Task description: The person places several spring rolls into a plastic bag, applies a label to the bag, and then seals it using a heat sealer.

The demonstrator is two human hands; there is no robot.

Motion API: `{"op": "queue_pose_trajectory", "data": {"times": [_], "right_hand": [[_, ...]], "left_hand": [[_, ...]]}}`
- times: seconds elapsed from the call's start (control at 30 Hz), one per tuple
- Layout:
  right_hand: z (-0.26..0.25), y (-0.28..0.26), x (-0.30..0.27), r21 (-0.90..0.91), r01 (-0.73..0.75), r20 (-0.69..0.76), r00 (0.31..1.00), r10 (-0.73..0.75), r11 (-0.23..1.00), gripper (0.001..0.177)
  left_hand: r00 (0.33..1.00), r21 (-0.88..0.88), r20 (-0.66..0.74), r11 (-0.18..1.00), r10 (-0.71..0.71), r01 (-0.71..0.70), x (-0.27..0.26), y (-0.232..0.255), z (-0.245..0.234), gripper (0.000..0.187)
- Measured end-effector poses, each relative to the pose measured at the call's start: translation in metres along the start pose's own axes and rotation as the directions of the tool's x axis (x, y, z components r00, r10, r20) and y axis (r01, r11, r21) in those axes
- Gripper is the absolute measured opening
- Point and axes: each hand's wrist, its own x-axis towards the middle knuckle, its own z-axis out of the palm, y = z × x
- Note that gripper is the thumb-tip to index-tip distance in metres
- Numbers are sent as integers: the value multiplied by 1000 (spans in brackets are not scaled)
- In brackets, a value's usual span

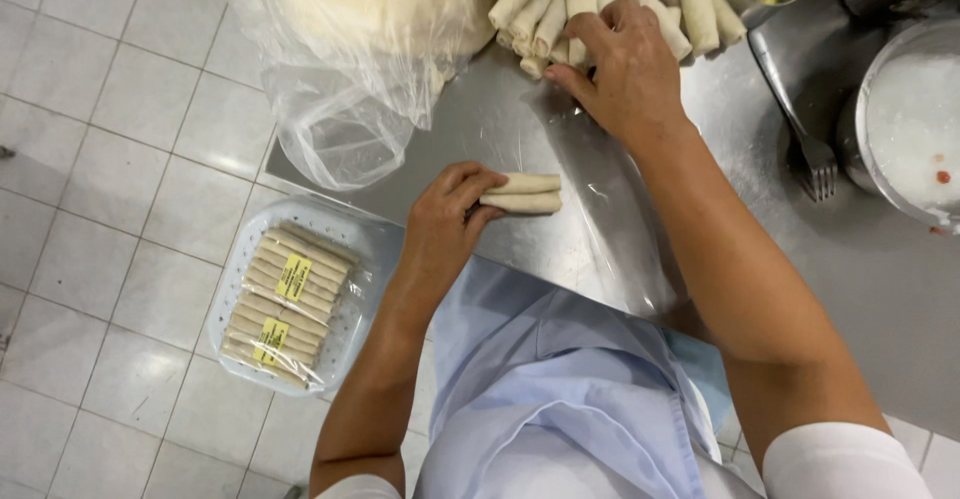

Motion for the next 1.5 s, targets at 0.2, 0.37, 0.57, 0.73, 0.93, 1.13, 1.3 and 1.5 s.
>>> {"op": "queue_pose_trajectory", "data": {"times": [0.2, 0.37, 0.57, 0.73, 0.93, 1.13, 1.3, 1.5], "right_hand": [[-42, 4, 27, 512, -572, 353, 820, 450, 641, 22], [-63, -5, 12, 663, -667, 393, 695, 602, 338, 30], [-44, -45, -41, 602, -443, 413, 885, 216, 664, 22], [-26, -55, -52, 611, -249, 354, 935, 22, 752, 33], [-18, -66, -52, 630, -174, 272, 962, -5, 757, 29], [-25, -82, -63, 616, 64, 132, 974, -183, 785, 51], [-17, -84, -82, 482, 106, 143, 970, -198, 869, 69], [-67, -102, -79, 703, 39, 169, 961, -220, 710, 76]], "left_hand": [[1000, -26, 12, 1000, -13, 13, -2, 7, -3, 32], [1000, -9, 18, 1000, 2, -2, -1, 1, 0, 37], [992, -41, 79, 994, -101, 104, 4, 15, -6, 87], [989, -7, 91, 993, -116, 117, 14, 27, -12, 120], [974, 61, 164, 987, -156, 148, 23, 25, -14, 122], [971, 139, 199, 985, -130, 104, 22, 9, -9, 86], [981, 37, 178, 996, -81, 76, 25, 0, -6, 66], [970, -81, 239, 995, -36, 57, 12, 39, -31, 63]]}}
